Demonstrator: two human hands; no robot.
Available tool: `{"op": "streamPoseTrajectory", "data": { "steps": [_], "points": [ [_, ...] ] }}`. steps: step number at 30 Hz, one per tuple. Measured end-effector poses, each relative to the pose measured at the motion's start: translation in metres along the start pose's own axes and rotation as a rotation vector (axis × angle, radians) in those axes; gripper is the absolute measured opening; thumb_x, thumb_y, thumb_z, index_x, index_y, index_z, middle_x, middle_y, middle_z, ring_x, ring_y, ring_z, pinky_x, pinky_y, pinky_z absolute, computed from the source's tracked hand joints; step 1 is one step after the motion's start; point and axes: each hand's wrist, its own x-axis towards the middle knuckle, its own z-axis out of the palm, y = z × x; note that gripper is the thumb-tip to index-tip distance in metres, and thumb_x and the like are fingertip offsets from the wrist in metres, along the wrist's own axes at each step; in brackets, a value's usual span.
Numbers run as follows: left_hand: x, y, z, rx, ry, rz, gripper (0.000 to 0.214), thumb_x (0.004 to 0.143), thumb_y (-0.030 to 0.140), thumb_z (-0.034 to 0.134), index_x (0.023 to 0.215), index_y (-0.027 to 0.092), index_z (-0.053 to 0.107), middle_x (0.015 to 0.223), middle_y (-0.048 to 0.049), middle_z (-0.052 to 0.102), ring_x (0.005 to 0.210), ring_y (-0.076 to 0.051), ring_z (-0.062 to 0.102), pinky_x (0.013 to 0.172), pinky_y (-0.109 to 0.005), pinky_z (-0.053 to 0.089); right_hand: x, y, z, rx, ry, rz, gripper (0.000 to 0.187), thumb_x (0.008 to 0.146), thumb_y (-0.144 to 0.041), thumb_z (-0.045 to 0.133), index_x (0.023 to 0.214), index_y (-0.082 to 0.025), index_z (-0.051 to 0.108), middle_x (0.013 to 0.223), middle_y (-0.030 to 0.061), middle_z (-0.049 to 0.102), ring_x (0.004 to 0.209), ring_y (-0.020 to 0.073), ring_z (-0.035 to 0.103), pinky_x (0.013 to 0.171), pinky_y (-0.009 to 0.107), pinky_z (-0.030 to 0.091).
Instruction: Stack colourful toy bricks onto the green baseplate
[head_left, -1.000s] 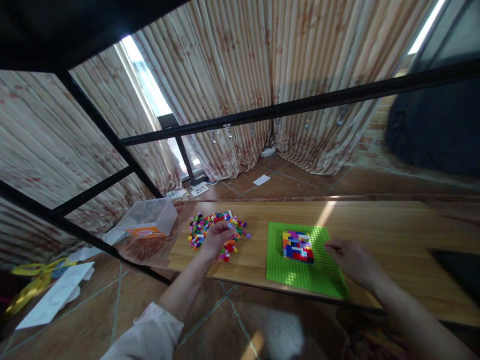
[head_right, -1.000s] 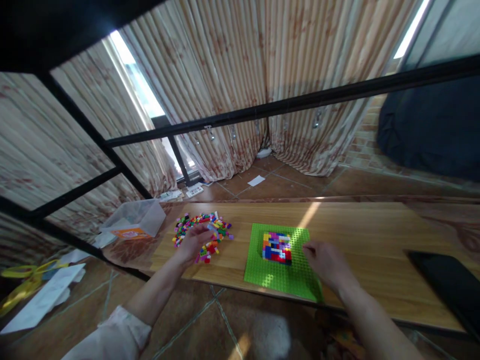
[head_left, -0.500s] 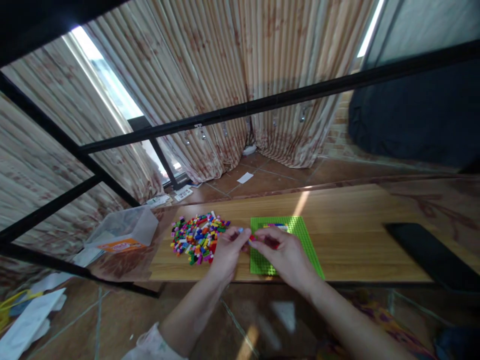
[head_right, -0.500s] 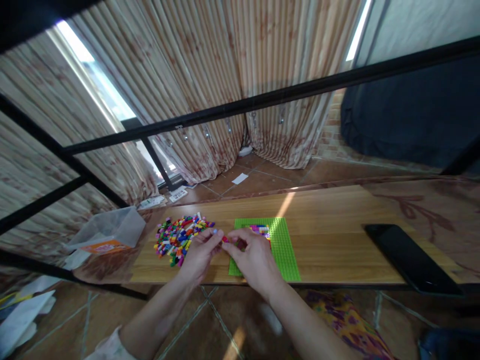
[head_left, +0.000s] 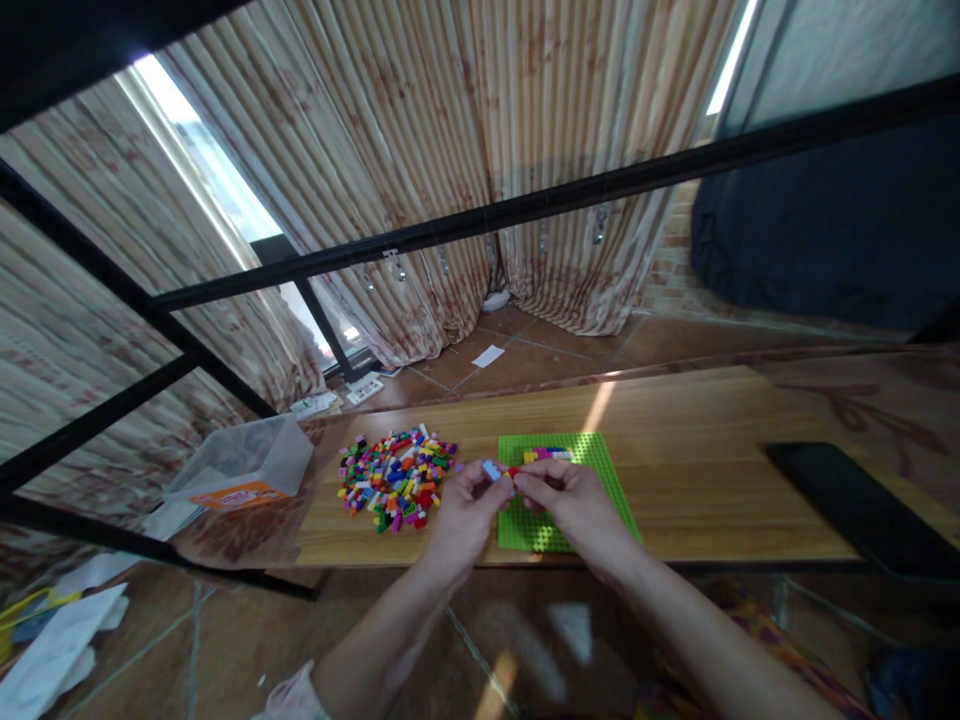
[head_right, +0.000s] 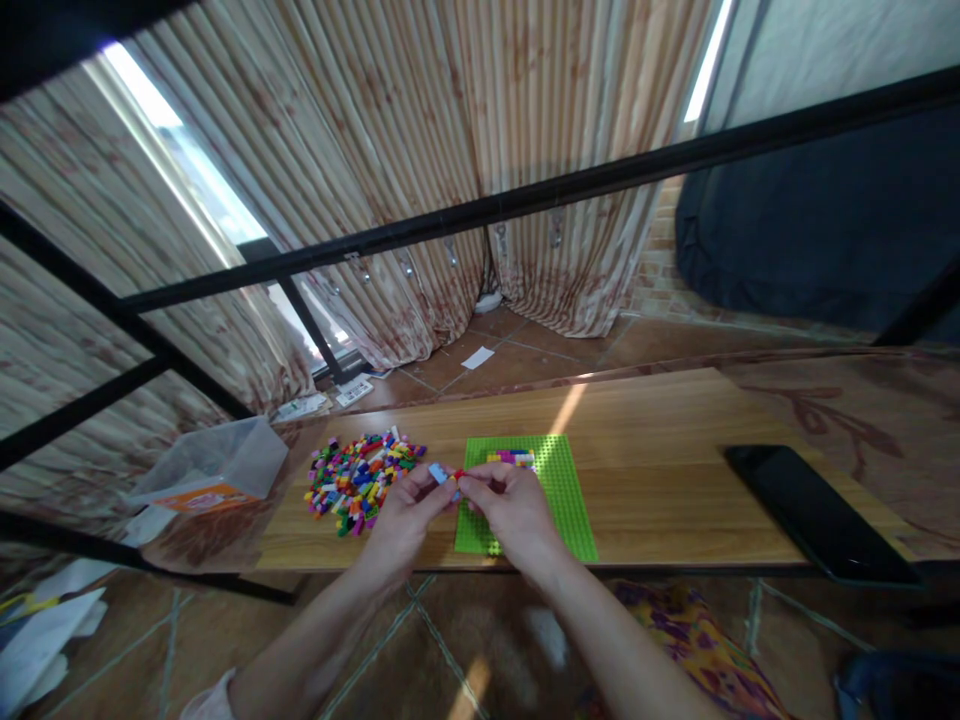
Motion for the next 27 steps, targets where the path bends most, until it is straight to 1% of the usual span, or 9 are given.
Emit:
{"op": "streamPoseTrajectory", "data": {
  "steps": [9,14,16,17,18,20,22,24,27],
  "points": [
    [-0.004,-0.021,-0.007,-0.121,0.01,-0.107,0.031,0.066,0.043,0.075,0.074,0.016,0.063,0.067,0.0016,0.057,0.062,-0.01,0.051,0.062,-0.022,0.043,-0.008,0.012,0.007,-0.155,-0.056,-0.03,0.027,0.072,-0.041,0.064,0.069,-0.015,0.069,0.064,0.003,0.066,0.059,0.0128,0.053,0.058,0.026,0.04],
    [-0.007,-0.028,-0.011,-0.215,-0.006,-0.192,0.035,0.06,0.043,0.079,0.074,0.016,0.062,0.068,0.0011,0.057,0.062,-0.01,0.052,0.063,-0.023,0.044,-0.01,0.018,0.007,-0.091,-0.085,0.061,0.03,0.069,-0.044,0.066,0.068,-0.014,0.069,0.055,0.0005,0.061,0.051,0.0109,0.049,0.051,0.025,0.039],
    [-0.004,-0.034,-0.014,-0.231,-0.005,-0.211,0.036,0.059,0.044,0.079,0.074,0.016,0.062,0.068,0.0012,0.056,0.061,-0.009,0.051,0.062,-0.022,0.043,-0.005,0.017,-0.002,-0.125,-0.089,0.068,0.031,0.07,-0.045,0.065,0.072,-0.015,0.071,0.055,0.001,0.062,0.052,0.0121,0.052,0.052,0.025,0.041],
    [-0.002,-0.039,-0.016,-0.214,0.009,-0.201,0.036,0.06,0.045,0.079,0.073,0.016,0.061,0.067,0.0017,0.055,0.06,-0.009,0.05,0.061,-0.022,0.042,-0.001,0.016,-0.009,-0.178,-0.066,0.053,0.03,0.071,-0.045,0.064,0.074,-0.016,0.072,0.058,0.0016,0.064,0.054,0.0133,0.054,0.054,0.026,0.043],
    [0.001,-0.044,-0.019,-0.179,0.027,-0.182,0.035,0.061,0.045,0.077,0.073,0.016,0.061,0.065,0.0022,0.054,0.06,-0.009,0.049,0.06,-0.022,0.041,0.004,0.015,-0.018,-0.256,-0.028,0.027,0.029,0.072,-0.044,0.063,0.076,-0.017,0.073,0.061,0.0026,0.067,0.058,0.015,0.057,0.057,0.027,0.044],
    [0.007,-0.057,-0.026,-0.065,0.065,-0.122,0.032,0.066,0.044,0.073,0.073,0.016,0.06,0.062,0.0036,0.052,0.059,-0.009,0.047,0.059,-0.021,0.038,0.015,0.014,-0.038,-0.484,0.105,-0.059,0.024,0.074,-0.04,0.061,0.079,-0.02,0.074,0.075,0.0046,0.072,0.069,0.0189,0.064,0.067,0.03,0.047],
    [0.013,-0.069,-0.033,0.08,0.082,-0.049,0.026,0.071,0.041,0.067,0.072,0.017,0.059,0.061,0.0041,0.05,0.059,-0.01,0.045,0.058,-0.021,0.036,0.024,0.015,-0.057,-0.696,0.169,-0.084,0.024,0.078,-0.037,0.057,0.085,-0.023,0.075,0.083,0.0053,0.074,0.077,0.0216,0.066,0.071,0.031,0.047],
    [0.019,-0.079,-0.039,0.224,0.079,0.031,0.02,0.075,0.036,0.062,0.072,0.017,0.059,0.062,0.0036,0.051,0.062,-0.011,0.046,0.06,-0.022,0.036,0.032,0.018,-0.07,-0.851,0.158,-0.091,0.026,0.081,-0.036,0.053,0.088,-0.024,0.076,0.086,0.0061,0.075,0.081,0.0226,0.067,0.071,0.032,0.046],
    [0.024,-0.086,-0.044,0.394,0.031,0.112,0.016,0.08,0.033,0.056,0.075,0.018,0.058,0.066,0.0029,0.053,0.065,-0.012,0.049,0.062,-0.023,0.036,0.04,0.025,-0.075,-0.991,0.116,-0.136,0.029,0.085,-0.037,0.051,0.09,-0.023,0.075,0.089,0.0073,0.073,0.081,0.0214,0.066,0.071,0.03,0.046]
  ]
}}
